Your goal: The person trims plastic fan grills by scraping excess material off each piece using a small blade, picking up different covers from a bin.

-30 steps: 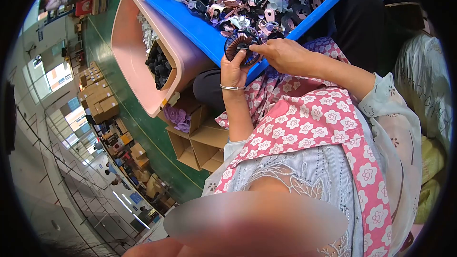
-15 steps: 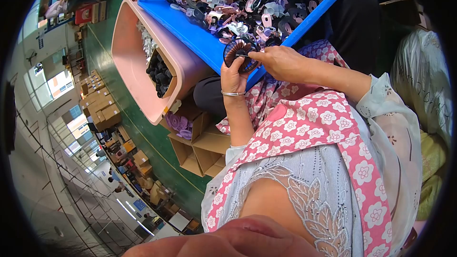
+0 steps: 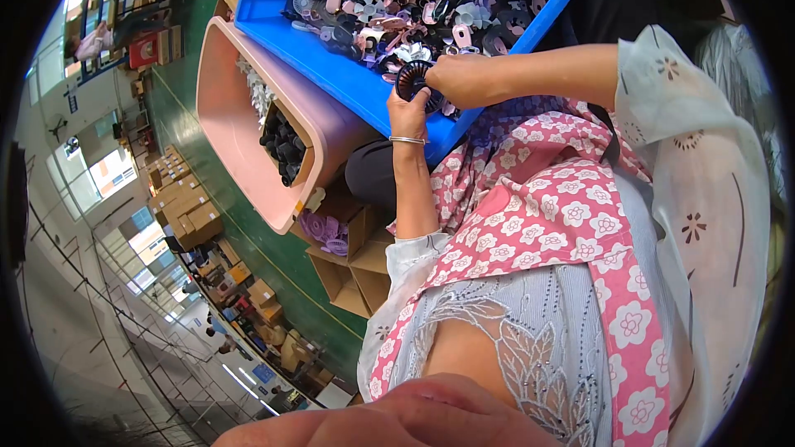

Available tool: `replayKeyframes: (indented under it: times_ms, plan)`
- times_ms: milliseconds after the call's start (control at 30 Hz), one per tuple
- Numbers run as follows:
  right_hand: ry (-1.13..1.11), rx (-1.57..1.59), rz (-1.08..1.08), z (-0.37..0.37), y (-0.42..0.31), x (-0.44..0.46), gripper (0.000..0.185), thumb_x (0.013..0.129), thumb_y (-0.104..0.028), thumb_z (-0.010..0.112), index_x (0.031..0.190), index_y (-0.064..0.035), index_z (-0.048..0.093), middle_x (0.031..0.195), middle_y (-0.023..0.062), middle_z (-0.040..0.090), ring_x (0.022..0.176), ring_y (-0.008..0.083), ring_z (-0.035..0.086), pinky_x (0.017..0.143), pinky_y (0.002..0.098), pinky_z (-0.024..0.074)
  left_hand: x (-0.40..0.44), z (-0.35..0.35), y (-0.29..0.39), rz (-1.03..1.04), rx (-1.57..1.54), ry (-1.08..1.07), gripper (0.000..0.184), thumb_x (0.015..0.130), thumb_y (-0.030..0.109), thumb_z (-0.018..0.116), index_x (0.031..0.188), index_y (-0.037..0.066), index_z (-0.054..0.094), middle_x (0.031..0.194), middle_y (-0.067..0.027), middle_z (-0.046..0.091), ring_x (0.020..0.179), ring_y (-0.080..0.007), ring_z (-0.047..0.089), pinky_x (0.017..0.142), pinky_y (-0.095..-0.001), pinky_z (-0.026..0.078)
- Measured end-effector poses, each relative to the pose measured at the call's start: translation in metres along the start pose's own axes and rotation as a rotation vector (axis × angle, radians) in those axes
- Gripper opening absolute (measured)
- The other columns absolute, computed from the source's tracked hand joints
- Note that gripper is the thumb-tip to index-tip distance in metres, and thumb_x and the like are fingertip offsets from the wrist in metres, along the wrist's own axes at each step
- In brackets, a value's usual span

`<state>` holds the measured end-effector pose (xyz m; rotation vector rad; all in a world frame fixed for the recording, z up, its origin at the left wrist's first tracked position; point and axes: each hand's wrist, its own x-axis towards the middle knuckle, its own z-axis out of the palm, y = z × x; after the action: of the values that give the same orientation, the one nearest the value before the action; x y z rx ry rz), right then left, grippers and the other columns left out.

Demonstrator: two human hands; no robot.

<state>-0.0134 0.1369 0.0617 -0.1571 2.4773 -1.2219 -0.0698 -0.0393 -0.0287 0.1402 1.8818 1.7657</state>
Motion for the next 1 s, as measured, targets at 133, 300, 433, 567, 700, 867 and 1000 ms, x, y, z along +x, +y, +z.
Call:
replayKeyframes:
  times_ms: [133,300,433,567,700,867,1000]
  plan:
    - [-0.184,-0.220,-0.165,0.005,0.004,0.019,0.020,0.072,0.000,0.050,0.090,0.0060,0.058,0.067,0.0223,0.060,0.067,0.0360,0.063,0.055,0.0412,0.0507,-0.001,0.002,-0.014,0.017,0.021,0.033,0.028,0.069,-0.010,0.056,0.096,-0.002,0.059,0.089,-0.0031,0.061,0.078,-0.0106,0.057,0.073,-0.0241,0.047]
    - [-0.282,0.000,0.084,0.005,0.010,0.027,0.021,0.068,0.004,0.046,0.085,0.0076,0.057,0.067,0.0220,0.060,0.067,0.0337,0.063,0.058,0.0410,0.0498,-0.003,0.007,-0.009,0.037,0.235,0.069,0.033,0.066,-0.008,0.052,0.098,-0.004,0.060,0.087,-0.0086,0.064,0.080,-0.0157,0.060,0.075,-0.0273,0.047]
    - [-0.234,-0.156,-0.125,-0.010,0.008,0.005,0.016,0.072,0.001,0.051,0.084,0.0063,0.059,0.077,0.0247,0.061,0.075,0.0371,0.063,0.063,0.0424,0.0503,-0.001,0.011,-0.019,0.025,0.329,-0.009,0.032,0.068,-0.008,0.049,0.097,-0.005,0.061,0.085,-0.0086,0.064,0.080,-0.0156,0.060,0.075,-0.0273,0.047]
    - [0.086,0.112,-0.217,0.010,0.025,0.020,0.029,0.071,0.005,0.047,0.097,0.0073,0.058,0.071,0.0248,0.059,0.071,0.0383,0.061,0.063,0.0430,0.0478,0.011,0.009,0.013,0.148,0.011,0.150,0.029,0.073,-0.007,0.054,0.102,-0.004,0.052,0.093,-0.0061,0.059,0.083,-0.0125,0.057,0.076,-0.0262,0.047]
    - [0.061,0.628,0.123,-0.004,0.006,-0.004,0.047,0.077,-0.006,0.041,0.123,0.0039,0.048,0.066,0.0159,0.058,0.051,0.0206,0.057,0.045,0.0323,0.0454,0.002,0.014,0.025,0.214,-0.088,0.162,0.028,0.080,-0.005,0.058,0.106,0.001,0.050,0.097,-0.0026,0.058,0.084,-0.0102,0.055,0.076,-0.0237,0.045]
    - [-0.035,1.240,0.255,-0.001,0.008,-0.008,0.047,0.090,-0.013,0.043,0.135,-0.0026,0.034,0.069,0.0048,0.055,0.044,0.0079,0.050,0.039,0.0197,0.0418,0.000,0.017,0.029,0.368,0.167,0.184,0.023,0.084,0.000,0.057,0.106,0.001,0.051,0.093,-0.0064,0.060,0.084,-0.0122,0.056,0.077,-0.0257,0.045]
    - [-0.024,1.259,0.225,0.001,0.008,-0.006,0.049,0.087,-0.011,0.044,0.134,-0.0017,0.034,0.067,0.0058,0.056,0.045,0.0087,0.052,0.039,0.0223,0.0440,0.009,0.014,0.010,0.093,-0.403,0.246,0.031,0.082,-0.002,0.054,0.112,0.000,0.046,0.098,-0.0101,0.057,0.082,-0.0168,0.059,0.073,-0.0303,0.053]
